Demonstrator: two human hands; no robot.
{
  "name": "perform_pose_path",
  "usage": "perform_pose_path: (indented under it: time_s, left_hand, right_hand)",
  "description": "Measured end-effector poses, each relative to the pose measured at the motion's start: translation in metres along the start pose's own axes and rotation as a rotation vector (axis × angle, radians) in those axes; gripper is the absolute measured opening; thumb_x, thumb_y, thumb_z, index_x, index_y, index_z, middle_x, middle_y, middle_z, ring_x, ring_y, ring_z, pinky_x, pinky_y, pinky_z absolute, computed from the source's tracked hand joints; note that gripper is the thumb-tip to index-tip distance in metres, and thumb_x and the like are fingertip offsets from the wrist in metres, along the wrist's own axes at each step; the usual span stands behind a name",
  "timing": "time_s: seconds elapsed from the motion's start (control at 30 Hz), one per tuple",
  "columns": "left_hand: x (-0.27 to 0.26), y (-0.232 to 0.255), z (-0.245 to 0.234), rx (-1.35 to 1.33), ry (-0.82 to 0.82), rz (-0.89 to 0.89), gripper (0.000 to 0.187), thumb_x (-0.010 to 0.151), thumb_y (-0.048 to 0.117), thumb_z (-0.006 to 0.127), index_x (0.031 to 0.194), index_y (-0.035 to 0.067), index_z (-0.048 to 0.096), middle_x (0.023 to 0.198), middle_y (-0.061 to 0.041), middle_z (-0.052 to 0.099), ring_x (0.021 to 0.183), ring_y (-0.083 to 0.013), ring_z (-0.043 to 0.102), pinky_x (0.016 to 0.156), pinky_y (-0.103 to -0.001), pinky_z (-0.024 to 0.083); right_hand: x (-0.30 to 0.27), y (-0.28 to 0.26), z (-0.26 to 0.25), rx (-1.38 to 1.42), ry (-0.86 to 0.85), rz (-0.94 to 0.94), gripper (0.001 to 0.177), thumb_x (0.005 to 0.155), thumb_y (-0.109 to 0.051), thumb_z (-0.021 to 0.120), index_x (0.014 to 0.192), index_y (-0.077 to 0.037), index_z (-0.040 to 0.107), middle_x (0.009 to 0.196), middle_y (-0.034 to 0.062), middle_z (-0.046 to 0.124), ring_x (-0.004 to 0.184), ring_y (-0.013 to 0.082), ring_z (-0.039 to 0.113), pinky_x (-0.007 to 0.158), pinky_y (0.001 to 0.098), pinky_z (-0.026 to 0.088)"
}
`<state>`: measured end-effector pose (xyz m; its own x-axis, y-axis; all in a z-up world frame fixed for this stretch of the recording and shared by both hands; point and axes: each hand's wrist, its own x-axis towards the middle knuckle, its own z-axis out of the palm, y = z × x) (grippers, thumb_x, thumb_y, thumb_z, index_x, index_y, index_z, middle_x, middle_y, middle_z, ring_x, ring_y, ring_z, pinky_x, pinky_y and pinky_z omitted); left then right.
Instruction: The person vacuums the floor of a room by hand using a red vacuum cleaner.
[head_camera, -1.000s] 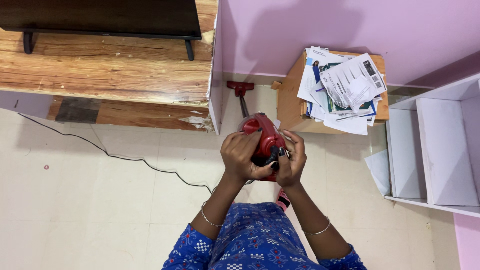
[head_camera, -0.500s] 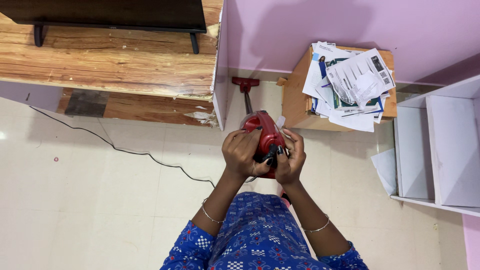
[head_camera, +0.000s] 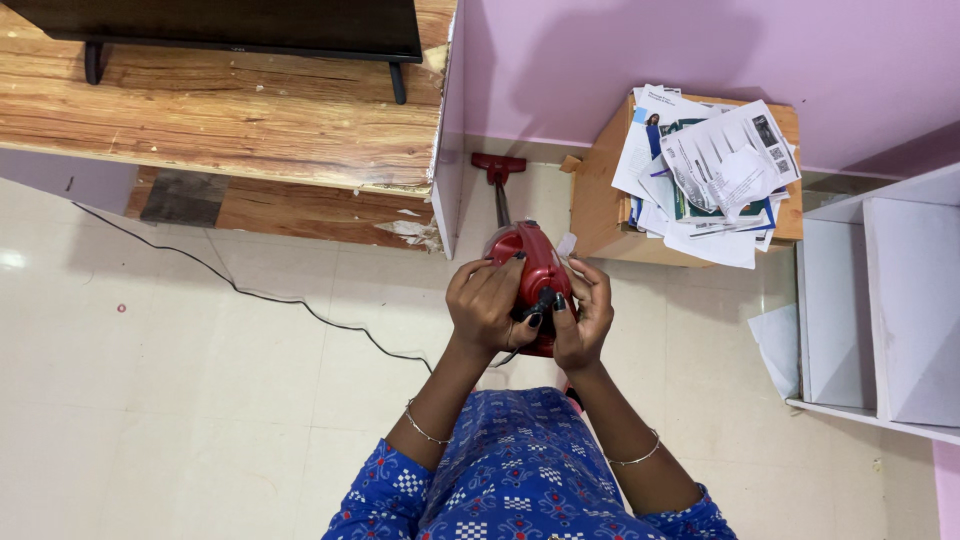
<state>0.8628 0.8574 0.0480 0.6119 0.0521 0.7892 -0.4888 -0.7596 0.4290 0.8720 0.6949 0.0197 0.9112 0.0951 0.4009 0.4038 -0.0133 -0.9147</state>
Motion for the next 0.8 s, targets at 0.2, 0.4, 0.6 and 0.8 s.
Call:
perform_pose_path:
  time_s: [0.2, 0.4, 0.6, 0.8]
  left_hand:
    - [0.006, 0.005, -0.002, -0.062, -0.001, -0.081, 0.083, 0.091, 0.078, 0.052, 0.105, -0.001, 0.074, 0.090, -0.016, 0.076, 0.079, -0.0313, 0.073, 0.085, -0.044, 0.057]
    - [-0.002, 0.008, 0.001, -0.211, 0.033, -0.084, 0.091, 0.089, 0.082, 0.040, 0.112, 0.000, 0.072, 0.098, -0.015, 0.074, 0.089, -0.0325, 0.073, 0.092, -0.044, 0.055]
    - [-0.009, 0.014, 0.008, -0.247, -0.004, -0.190, 0.067, 0.104, 0.062, 0.046, 0.108, 0.002, 0.074, 0.097, -0.016, 0.076, 0.090, -0.0359, 0.073, 0.090, -0.046, 0.056]
    - [-0.004, 0.022, 0.004, -0.203, -0.023, -0.149, 0.053, 0.089, 0.051, 0.069, 0.103, 0.001, 0.073, 0.091, -0.015, 0.075, 0.083, -0.0341, 0.071, 0.082, -0.044, 0.055]
  right_hand:
    - [-0.002, 0.001, -0.004, -0.011, 0.004, -0.032, 0.060, 0.100, -0.030, 0.059, 0.143, 0.007, 0.042, 0.127, 0.0244, 0.071, 0.122, 0.0235, 0.065, 0.114, 0.0367, 0.046]
    - [-0.009, 0.002, -0.012, -0.007, 0.012, -0.012, 0.072, 0.102, -0.050, 0.060, 0.142, 0.007, 0.045, 0.126, 0.0218, 0.071, 0.118, 0.0222, 0.068, 0.104, 0.0335, 0.052]
    - [-0.016, 0.005, -0.018, -0.027, 0.036, -0.024, 0.074, 0.102, -0.055, 0.062, 0.138, 0.008, 0.052, 0.124, 0.0217, 0.070, 0.116, 0.0228, 0.069, 0.103, 0.0331, 0.053]
    - [-0.020, 0.008, -0.022, -0.032, 0.052, -0.032, 0.074, 0.102, -0.055, 0.064, 0.137, 0.008, 0.055, 0.125, 0.0217, 0.070, 0.116, 0.0257, 0.070, 0.104, 0.0363, 0.056]
